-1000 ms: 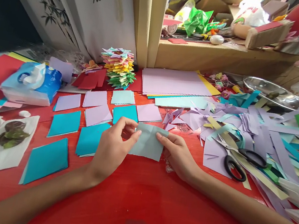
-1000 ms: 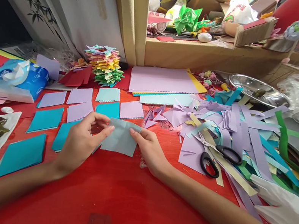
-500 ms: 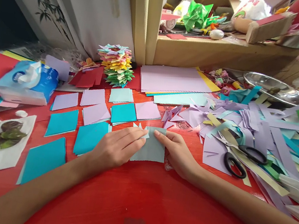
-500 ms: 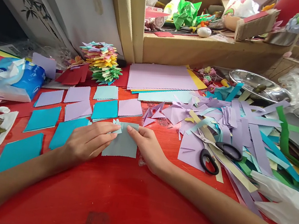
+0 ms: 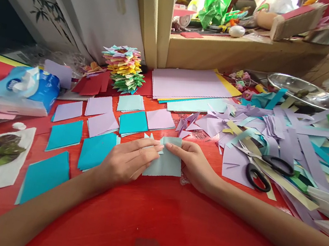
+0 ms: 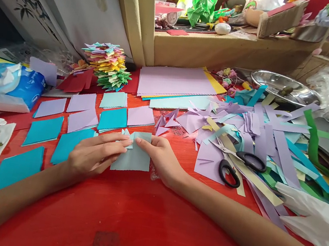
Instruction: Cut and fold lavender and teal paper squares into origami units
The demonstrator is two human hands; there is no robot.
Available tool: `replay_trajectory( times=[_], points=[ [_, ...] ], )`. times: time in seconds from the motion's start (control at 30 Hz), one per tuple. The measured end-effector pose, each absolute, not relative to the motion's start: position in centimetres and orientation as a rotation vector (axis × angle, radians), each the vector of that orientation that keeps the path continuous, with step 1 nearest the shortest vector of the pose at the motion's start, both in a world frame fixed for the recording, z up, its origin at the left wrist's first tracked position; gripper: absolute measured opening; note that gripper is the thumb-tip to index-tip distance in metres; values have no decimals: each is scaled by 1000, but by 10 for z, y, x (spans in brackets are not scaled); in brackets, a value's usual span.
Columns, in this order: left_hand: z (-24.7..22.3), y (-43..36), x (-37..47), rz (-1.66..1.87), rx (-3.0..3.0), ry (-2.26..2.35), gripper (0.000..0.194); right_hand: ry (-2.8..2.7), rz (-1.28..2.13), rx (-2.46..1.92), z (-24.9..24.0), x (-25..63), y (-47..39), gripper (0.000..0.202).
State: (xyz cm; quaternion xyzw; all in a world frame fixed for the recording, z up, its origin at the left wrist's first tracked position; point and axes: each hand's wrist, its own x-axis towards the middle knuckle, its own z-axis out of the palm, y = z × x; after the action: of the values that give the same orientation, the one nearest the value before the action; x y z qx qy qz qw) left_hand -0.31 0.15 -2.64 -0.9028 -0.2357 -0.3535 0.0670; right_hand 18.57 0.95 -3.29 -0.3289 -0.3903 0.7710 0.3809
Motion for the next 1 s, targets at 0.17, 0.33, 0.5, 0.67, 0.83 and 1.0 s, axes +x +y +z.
replay_trajectory(
  times=[0.17,0.33,0.5,0.67,0.83,1.0],
  points=[
    [-27,1,-5,-1054,-2768,-746,30,-982,1979,-807,-32,185,9,19],
    [-29,2,-7,-1031,-2780,-756,29,-988,1972,-822,-31,185,9,21],
    [-25,1,-5,-1016,-2705,-769,26,-1088,1954,-900,-28,187,9,19],
    [-20,-4,2,-1108,-2713,-1001,24,-1268,1822,-1010,-33,188,9,20],
    [-14,-6,10,-1132,-2685,-1444,12,-1451,1644,-1090,-31,188,5,20],
    [-11,-4,11,-1021,-2872,-1749,18,-1506,1568,-1077,-24,186,2,35]
  ],
)
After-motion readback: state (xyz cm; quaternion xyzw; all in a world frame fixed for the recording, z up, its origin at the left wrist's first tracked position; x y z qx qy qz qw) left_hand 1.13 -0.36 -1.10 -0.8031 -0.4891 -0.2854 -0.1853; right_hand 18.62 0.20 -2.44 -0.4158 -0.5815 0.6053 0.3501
